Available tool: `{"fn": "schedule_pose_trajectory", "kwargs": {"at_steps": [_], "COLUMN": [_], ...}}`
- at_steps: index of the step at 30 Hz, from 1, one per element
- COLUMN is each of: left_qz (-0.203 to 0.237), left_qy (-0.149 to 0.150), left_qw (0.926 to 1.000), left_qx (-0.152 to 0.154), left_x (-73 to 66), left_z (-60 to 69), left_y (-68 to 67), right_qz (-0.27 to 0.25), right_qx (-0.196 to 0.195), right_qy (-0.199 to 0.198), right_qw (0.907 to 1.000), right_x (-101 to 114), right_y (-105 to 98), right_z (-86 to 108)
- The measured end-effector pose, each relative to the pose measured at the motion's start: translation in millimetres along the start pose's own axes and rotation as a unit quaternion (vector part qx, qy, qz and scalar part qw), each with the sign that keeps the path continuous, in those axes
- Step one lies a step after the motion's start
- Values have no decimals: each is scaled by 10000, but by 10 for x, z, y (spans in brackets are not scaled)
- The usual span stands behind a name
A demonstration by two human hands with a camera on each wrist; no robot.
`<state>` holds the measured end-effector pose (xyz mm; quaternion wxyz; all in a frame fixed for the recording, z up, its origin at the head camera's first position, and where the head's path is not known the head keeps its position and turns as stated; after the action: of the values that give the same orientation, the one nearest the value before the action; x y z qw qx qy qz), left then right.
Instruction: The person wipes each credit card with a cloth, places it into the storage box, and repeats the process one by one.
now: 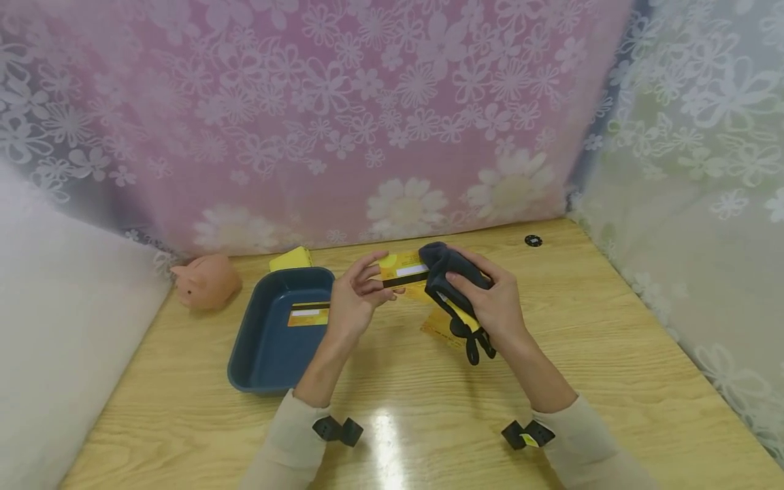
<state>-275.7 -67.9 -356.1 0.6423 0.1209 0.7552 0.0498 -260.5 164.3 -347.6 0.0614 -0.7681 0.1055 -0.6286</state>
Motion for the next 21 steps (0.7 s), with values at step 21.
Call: {"fn": "schedule_pose_trajectory", "kwargs": {"at_steps": [21], "left_qz": [242], "left_qy": [-27], "left_qw": [9997], "left_qx": [72], "left_x": [-15], "left_z": [11], "left_y": [16], "right_qz": [-344], "right_qx": [-180], "right_qy": [-472], "right_qw": [9981], "right_x": [151], "right_y": [-91], "right_z": [-4]}}
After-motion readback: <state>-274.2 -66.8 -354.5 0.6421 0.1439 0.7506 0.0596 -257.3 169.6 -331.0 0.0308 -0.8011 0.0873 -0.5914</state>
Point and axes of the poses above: each hand's wrist, its own z-axis away from the middle knuckle, its own y-axis out of the palm, x = y × z, the point moved 9 cm from there along -z, towards the middle knuckle, and after that the axes turned 13 degrees about z, right-handed, at the moved point
